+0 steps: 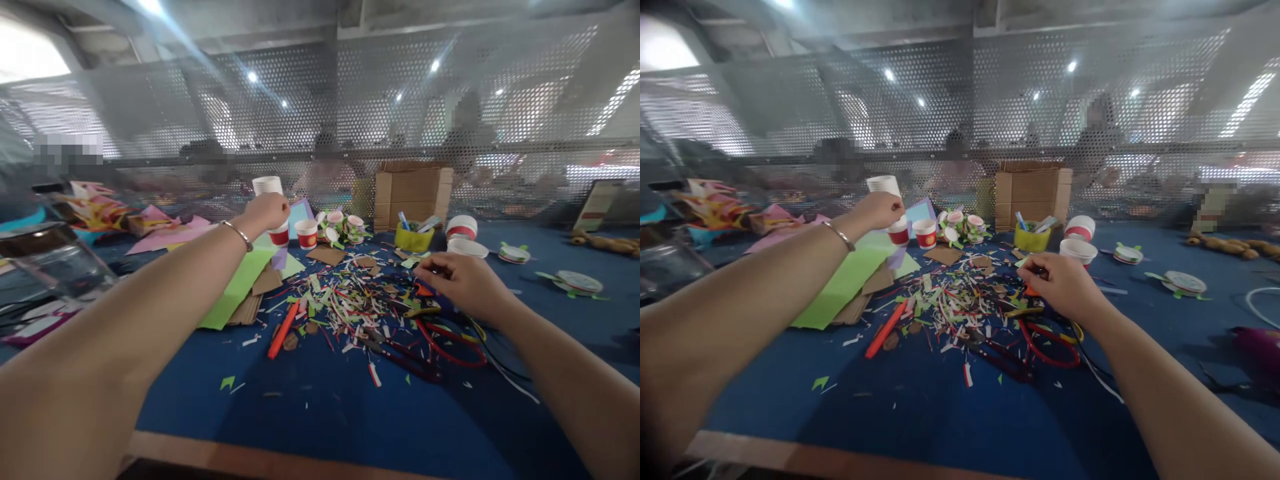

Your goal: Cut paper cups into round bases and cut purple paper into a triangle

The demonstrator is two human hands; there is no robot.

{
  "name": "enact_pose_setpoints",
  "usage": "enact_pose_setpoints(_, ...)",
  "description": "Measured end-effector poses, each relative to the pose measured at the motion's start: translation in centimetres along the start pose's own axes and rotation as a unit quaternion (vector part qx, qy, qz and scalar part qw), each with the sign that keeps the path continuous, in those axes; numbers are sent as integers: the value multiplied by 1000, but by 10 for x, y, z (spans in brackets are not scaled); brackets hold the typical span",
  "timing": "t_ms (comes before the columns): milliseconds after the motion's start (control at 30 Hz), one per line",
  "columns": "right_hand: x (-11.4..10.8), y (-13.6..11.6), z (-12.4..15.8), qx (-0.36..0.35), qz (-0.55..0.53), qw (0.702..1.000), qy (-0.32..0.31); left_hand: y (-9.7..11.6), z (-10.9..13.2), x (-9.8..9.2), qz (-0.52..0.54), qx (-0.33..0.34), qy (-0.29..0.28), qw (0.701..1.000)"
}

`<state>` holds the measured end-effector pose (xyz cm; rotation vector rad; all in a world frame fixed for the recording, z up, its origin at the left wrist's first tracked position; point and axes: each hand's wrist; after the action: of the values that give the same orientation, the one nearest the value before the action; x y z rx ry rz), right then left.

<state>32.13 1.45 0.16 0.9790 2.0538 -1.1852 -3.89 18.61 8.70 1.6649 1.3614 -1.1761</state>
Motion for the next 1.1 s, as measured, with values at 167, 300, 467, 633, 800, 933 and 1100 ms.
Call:
enact_pose_setpoints(167,1,0,0,-3,-2,1000,-7,-22,38,-7,-16,-2,-45,999)
enact_pose_setpoints(300,2,1,1,1,-1,1000,-9,-36,66,-5,-4,1,-89,996)
enact_pose_setpoints(467,5,2,1,0,4,1000,-12,-36,76,4,15,-7,-132,991)
enact_pose_setpoints(633,8,2,1,-6,2,1000,-12,-5,54,17,49,-1,-92,995)
enact_pose_setpoints(800,5,2,2,3,6,1000,-2,21,31,39,76,-13,-65,995)
enact_pose_setpoints(933,1,3,2,16,14,1000,0,25,27,52,115,-28,-39,992)
enact_pose_setpoints(1100,-1,0,2,18,16,1000,-1,22,36,46,203,-36,34,978)
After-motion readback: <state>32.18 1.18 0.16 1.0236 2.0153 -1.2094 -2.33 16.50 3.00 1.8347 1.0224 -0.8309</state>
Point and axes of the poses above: each hand's wrist, its own z-axis away from the middle knuckle, its own x-axis out of the palm, y = z × x, and after that the axes turned 3 degrees about y, right-handed
